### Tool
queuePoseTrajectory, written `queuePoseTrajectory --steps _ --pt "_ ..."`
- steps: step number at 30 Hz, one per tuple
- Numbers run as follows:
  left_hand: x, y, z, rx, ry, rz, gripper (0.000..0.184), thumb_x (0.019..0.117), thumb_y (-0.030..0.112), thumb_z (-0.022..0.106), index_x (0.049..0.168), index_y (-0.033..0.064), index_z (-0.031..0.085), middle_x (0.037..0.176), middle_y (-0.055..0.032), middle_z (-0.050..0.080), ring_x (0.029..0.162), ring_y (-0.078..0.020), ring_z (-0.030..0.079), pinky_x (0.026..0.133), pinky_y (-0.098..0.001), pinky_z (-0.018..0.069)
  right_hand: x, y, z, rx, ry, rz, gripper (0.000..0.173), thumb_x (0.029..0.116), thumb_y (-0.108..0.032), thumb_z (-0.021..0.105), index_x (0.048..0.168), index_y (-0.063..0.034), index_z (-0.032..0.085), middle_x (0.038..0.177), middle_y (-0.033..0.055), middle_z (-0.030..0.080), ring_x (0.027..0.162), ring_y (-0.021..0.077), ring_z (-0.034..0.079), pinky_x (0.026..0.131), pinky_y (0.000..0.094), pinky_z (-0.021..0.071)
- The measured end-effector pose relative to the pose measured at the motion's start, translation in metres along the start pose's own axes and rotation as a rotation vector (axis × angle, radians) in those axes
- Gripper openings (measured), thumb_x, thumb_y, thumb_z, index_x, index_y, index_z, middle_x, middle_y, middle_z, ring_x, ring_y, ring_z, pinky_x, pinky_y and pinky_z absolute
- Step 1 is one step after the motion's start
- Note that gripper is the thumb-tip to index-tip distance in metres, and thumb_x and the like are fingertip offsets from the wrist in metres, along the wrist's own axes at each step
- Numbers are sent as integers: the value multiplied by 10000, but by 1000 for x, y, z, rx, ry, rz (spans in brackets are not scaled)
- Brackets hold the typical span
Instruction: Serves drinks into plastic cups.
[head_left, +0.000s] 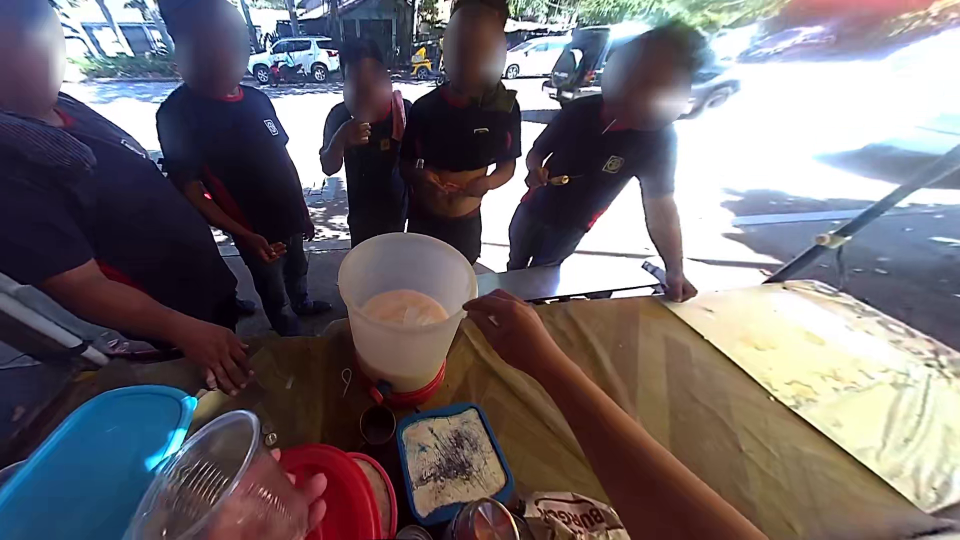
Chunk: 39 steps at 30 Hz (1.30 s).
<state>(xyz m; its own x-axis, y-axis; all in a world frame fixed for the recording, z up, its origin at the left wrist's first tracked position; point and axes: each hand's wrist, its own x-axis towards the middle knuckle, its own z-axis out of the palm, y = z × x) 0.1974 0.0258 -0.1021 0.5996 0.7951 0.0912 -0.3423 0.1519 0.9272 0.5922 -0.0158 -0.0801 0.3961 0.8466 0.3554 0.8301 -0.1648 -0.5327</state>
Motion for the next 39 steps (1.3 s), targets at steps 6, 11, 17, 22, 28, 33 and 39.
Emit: queuePoseTrajectory --steps 6,11,17,22,28,33,39 --pt "143 -5 68 197 255 259 758 898 -4 642 1511 -53 199 1353 -217 566 1009 -277 728 793 -402 650 125 9 102 -277 -982 108 521 965 -190 687 1466 -121 564 1425 314 538 1315 494 519 1037 689 413" --pt "254 -51 72 401 419 382 766 906 193 744 1504 -24 319 1338 -181 627 1009 -210 720 840 -363 621 123 5 139 -55 -814 64 521 1056 -423 528 1323 7 649 1390 293 554 1320 432 525 1092 597 413" --pt "308 -103 80 609 557 340 672 911 235 769 1414 -85 459 1342 -281 580 1182 -318 637 981 -427 555 141 33 109 -182 -421 484 434 1086 -324 412 1167 12 675 1222 229 681 1190 372 649 976 564 508" --pt "307 -114 83 780 630 338 675 879 266 786 1386 -84 511 1340 -303 542 1183 -373 603 985 -463 533 170 57 109 -16 -206 745 373 1089 -243 402 1228 -10 658 1259 222 671 1212 365 640 977 553 514" --pt "306 -112 84 806 648 326 738 865 254 805 1434 -72 468 1326 -290 564 1106 -336 647 932 -440 562 192 62 129 159 -179 594 364 1093 -261 440 1147 28 655 1104 233 689 1045 354 684 916 527 528" --pt "304 -111 89 804 654 307 736 864 241 816 1428 -74 464 1300 -275 597 1027 -302 679 889 -428 576 180 58 149 482 -385 272 274 1066 -218 519 1157 2 654 926 121 662 752 184 658 742 377 574" --pt "312 -100 86 757 585 238 682 920 232 764 1427 -94 446 1314 -284 589 1118 -341 657 933 -446 569 160 49 151 409 -608 -42 290 1069 -201 504 1197 11 654 1015 150 690 812 196 687 801 370 579"
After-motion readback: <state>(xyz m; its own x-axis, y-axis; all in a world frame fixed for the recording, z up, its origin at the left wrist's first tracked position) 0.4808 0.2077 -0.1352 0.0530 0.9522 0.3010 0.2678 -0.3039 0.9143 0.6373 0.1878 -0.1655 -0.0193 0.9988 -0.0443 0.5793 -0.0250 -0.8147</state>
